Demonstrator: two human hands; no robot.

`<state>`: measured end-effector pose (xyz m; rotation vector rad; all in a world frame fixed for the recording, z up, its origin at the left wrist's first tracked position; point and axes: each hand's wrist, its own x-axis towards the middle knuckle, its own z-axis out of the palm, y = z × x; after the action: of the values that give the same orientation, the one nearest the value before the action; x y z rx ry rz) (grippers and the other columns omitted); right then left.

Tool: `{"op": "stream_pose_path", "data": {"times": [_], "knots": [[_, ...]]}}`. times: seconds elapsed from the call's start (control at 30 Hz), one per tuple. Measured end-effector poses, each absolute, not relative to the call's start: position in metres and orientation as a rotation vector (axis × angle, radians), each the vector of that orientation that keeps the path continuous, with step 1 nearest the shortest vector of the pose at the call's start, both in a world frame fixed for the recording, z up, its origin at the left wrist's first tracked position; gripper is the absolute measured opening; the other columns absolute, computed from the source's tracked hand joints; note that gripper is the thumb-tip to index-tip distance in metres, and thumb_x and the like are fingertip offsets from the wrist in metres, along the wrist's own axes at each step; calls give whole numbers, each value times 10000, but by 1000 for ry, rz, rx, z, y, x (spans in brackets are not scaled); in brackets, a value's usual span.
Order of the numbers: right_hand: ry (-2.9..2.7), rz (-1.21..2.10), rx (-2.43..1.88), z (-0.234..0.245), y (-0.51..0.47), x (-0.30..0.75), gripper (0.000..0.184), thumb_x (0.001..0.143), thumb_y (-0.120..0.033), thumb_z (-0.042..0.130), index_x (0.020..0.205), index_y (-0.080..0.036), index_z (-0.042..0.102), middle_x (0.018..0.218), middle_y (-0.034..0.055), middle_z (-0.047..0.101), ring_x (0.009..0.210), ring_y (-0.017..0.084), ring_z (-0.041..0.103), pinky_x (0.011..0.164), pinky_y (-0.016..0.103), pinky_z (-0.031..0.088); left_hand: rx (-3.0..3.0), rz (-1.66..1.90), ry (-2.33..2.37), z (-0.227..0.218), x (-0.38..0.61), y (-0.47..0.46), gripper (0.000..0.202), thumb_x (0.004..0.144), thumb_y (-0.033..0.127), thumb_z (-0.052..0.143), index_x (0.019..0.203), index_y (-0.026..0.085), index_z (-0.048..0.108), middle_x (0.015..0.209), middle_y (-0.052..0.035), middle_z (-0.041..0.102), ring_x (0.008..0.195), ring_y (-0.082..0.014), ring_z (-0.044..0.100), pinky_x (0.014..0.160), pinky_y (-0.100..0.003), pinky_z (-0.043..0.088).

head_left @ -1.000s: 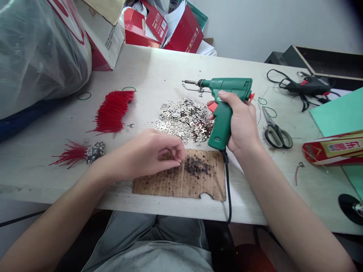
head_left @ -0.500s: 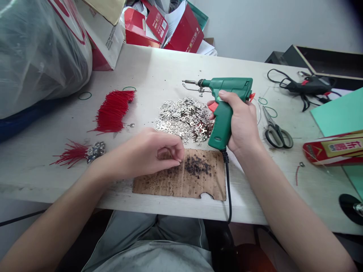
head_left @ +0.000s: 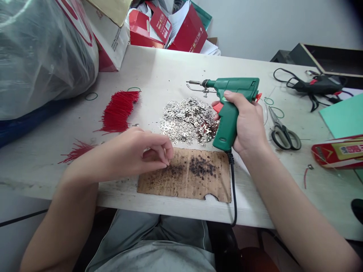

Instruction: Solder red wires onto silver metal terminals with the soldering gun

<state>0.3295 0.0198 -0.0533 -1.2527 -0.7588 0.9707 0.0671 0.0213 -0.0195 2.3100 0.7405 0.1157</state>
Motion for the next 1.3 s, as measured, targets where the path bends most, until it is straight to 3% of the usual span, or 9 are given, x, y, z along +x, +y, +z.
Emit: {"op": "stream_pose_path", "data": {"times": [0.47, 1.3], "knots": [[-779, 953, -1255, -55, 22, 331, 229, 792, -407, 743, 862, -211, 650, 806, 27, 692, 522, 126, 583, 448, 256, 511, 2362, 85, 728, -18, 69, 20, 39, 862, 167, 624, 849, 201, 638, 780, 36, 676, 640, -77, 571, 576, -187, 408], [-781, 967, -1252, -56, 23, 332, 224, 791, -391, 744, 859, -202, 645, 789, 28, 700, 521, 125, 583, 444, 247, 506, 2352, 83, 723, -19, 69, 20, 80, 850, 139, 620, 806, 206, 607, 773, 72, 662, 639, -53, 547, 591, -174, 406]]}}
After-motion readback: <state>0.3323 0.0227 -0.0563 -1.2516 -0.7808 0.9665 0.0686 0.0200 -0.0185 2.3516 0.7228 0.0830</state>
